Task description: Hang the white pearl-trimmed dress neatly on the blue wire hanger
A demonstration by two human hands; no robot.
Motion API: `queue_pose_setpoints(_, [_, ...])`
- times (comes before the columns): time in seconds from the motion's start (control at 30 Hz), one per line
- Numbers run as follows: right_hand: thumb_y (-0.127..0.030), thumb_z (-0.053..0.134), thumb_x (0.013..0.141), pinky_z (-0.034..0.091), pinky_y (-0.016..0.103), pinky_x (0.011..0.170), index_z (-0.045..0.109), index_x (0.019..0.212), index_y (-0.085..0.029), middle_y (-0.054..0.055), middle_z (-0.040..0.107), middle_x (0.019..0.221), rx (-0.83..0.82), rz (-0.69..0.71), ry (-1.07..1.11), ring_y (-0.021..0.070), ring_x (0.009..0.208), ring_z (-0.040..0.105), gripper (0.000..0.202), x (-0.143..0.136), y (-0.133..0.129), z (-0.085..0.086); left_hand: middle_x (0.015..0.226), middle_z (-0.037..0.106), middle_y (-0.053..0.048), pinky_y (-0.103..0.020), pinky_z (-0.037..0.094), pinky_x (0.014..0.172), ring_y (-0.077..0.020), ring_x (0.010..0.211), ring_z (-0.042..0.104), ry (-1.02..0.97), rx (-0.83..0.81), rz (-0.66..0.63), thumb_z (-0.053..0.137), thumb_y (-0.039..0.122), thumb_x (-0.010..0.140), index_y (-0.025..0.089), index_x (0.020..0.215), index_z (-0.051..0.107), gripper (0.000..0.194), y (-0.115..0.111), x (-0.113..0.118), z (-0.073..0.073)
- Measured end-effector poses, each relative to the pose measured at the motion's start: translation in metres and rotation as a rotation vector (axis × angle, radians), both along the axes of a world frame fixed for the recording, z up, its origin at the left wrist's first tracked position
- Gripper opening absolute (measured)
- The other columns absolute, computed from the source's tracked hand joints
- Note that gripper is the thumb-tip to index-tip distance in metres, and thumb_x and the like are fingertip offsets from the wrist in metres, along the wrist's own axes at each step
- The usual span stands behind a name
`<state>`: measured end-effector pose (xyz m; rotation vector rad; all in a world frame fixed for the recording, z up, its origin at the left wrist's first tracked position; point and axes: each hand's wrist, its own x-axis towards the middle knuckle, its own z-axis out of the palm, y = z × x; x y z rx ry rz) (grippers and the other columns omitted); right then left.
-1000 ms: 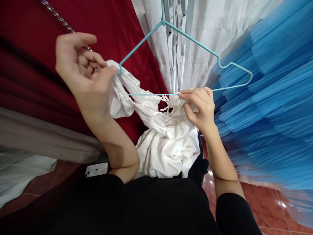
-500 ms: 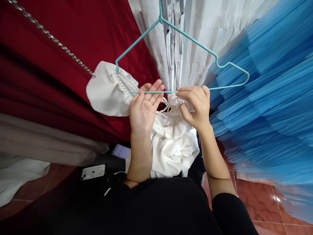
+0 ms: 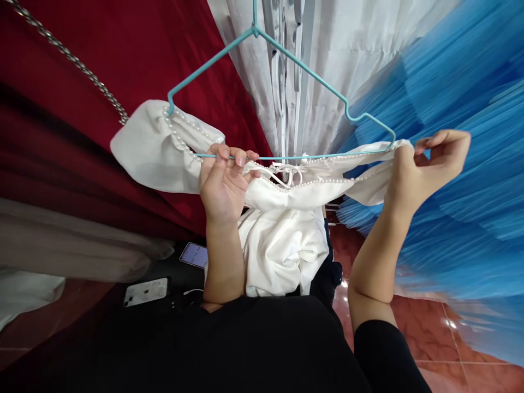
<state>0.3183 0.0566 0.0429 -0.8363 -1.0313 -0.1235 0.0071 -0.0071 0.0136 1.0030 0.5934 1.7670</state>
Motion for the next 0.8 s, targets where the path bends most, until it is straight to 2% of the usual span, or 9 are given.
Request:
queue_pose_setpoints(0.1, [0.009,0.048,0.053,0.023,0.022,0.056,0.038,0.075,-0.025,-0.009,0.035,0.076,-0.114,0.061,-0.066,0.0037,0.058,0.034,0.042,-0.003,0.005,0.026,0.081,0.056,-0.001,-0.025,0.059,0.066,-0.0207,0.097,0.071,-0.039,0.003,-0.023,0.068,0.042,0.095,0.024,0.09,0.048,0.028,-0.003,-0.001,0.003])
queue_pose_setpoints(0.23, [0.014,0.045,0.056,0.024,0.022,0.058,0.037,0.073,-0.024,-0.008,0.036,0.074,-0.134,0.133,-0.188,0.0036,0.059,0.034,0.042,-0.04,0.002,0.057,0.082,0.057,0.0,-0.024,0.06,0.065,-0.0205,0.098,0.071,-0.054,0.018,-0.026,0.068,0.04,0.097,0.023,0.091,0.05,0.026,-0.004,0.0,0.003])
queue_pose_setpoints(0.37, [0.012,0.047,0.054,0.017,0.027,0.052,0.042,0.068,-0.026,-0.007,0.038,0.068,-0.173,0.209,-0.247,0.0063,0.059,0.031,0.041,-0.072,0.013,0.074,0.083,0.056,-0.001,-0.025,0.061,0.065,-0.021,0.099,0.072,-0.066,0.05,-0.023,0.065,0.039,0.099,0.022,0.092,0.051,0.024,-0.001,0.003,-0.002])
queue_pose_setpoints(0.47, [0.013,0.052,0.05,0.019,0.026,0.047,0.048,0.067,-0.025,-0.006,0.047,0.066,-0.284,0.257,-0.22,0.0074,0.059,0.039,0.042,-0.078,0.03,0.078,0.084,0.057,-0.002,-0.025,0.061,0.066,-0.0208,0.099,0.072,-0.071,0.068,-0.022,0.063,0.038,0.101,0.021,0.092,0.051,0.022,-0.001,0.003,-0.004])
queue_pose_setpoints(0.57, [0.0,0.062,0.06,0.033,0.027,0.044,0.058,0.076,-0.023,0.001,0.063,0.077,-0.247,0.405,-0.108,0.0123,0.061,0.056,0.028,-0.079,0.027,0.078,0.084,0.058,-0.002,-0.025,0.062,0.067,-0.0205,0.1,0.072,-0.061,0.052,-0.032,0.064,0.038,0.101,0.021,0.092,0.051,0.023,-0.001,0.001,-0.003])
queue_pose_setpoints(0.63, [-0.008,0.06,0.068,0.043,0.03,0.053,0.061,0.081,-0.02,0.004,0.064,0.084,-0.09,0.438,-0.047,0.0141,0.067,0.06,0.018,-0.084,0.008,0.076,0.084,0.057,-0.001,-0.025,0.062,0.067,-0.0206,0.1,0.072,-0.061,0.035,-0.044,0.064,0.038,0.1,0.021,0.091,0.051,0.023,0.0,0.001,-0.002])
queue_pose_setpoints(0.73, [-0.011,0.064,0.08,0.047,0.034,0.068,0.065,0.084,-0.021,0.002,0.057,0.084,0.088,0.387,-0.097,0.0138,0.072,0.058,0.011,-0.099,-0.032,0.064,0.084,0.057,-0.001,-0.026,0.063,0.067,-0.0206,0.1,0.072,-0.077,0.024,-0.047,0.064,0.037,0.1,0.022,0.091,0.051,0.022,0.0,0.001,-0.002])
queue_pose_setpoints(0.8, [-0.018,0.065,0.09,0.051,0.036,0.074,0.069,0.093,-0.026,0.002,0.064,0.089,0.005,0.436,-0.306,0.0166,0.082,0.064,0.01,-0.11,-0.049,0.048,0.084,0.058,-0.001,-0.026,0.063,0.067,-0.0206,0.1,0.072,-0.079,0.021,-0.043,0.064,0.036,0.1,0.022,0.091,0.051,0.021,0.001,0.002,-0.001])
